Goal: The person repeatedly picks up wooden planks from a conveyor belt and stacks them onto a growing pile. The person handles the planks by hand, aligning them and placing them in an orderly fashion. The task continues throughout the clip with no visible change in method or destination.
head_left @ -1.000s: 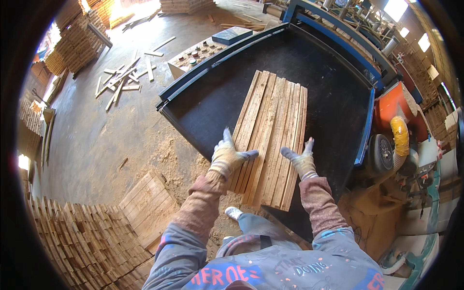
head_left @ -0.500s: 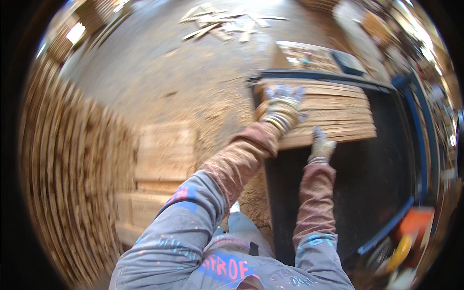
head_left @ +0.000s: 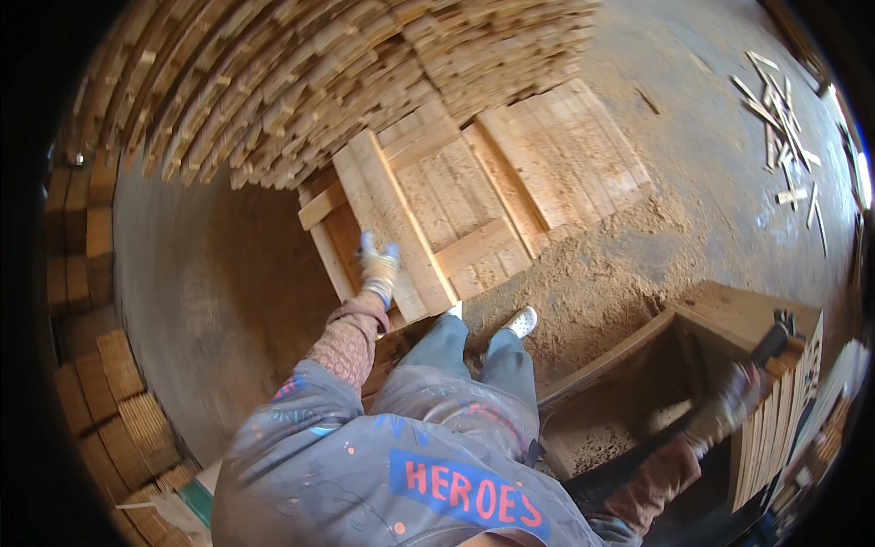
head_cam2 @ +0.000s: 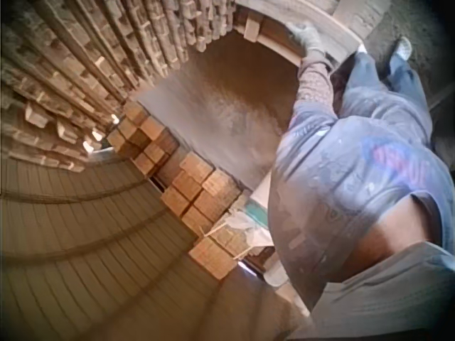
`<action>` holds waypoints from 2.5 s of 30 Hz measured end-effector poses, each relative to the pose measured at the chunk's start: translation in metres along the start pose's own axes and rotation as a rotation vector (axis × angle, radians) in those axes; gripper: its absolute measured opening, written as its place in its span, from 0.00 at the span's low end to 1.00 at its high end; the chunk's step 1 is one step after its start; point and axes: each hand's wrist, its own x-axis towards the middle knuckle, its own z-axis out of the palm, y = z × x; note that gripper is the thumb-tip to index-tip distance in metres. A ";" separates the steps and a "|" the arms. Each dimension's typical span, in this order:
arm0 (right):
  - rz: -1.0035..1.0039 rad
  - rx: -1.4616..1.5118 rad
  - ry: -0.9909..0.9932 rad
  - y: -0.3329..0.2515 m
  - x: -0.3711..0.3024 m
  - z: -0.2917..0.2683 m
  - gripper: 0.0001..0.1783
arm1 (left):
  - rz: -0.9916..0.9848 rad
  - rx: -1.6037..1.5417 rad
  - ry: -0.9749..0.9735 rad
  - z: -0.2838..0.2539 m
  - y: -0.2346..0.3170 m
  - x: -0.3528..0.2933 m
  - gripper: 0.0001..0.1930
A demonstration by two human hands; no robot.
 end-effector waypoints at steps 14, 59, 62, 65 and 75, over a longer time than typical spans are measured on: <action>-0.070 -0.217 -1.489 -0.162 -0.338 0.556 0.34 | -0.419 -0.753 -0.128 0.032 -0.130 0.052 0.22; 0.654 0.407 -1.335 -0.050 -0.131 0.510 0.54 | -0.318 -0.743 -0.715 -0.080 -0.152 0.122 0.33; 0.509 0.257 -1.382 -0.046 -0.147 0.567 0.57 | -0.424 -0.887 -0.423 -0.104 -0.210 0.061 0.28; 0.458 0.386 -1.442 -0.026 -0.164 0.595 0.67 | -0.442 -0.771 -0.284 -0.094 -0.240 0.061 0.35; 0.559 0.417 -1.570 -0.038 -0.151 0.557 0.61 | -0.748 -1.051 -0.261 -0.041 -0.303 0.067 0.48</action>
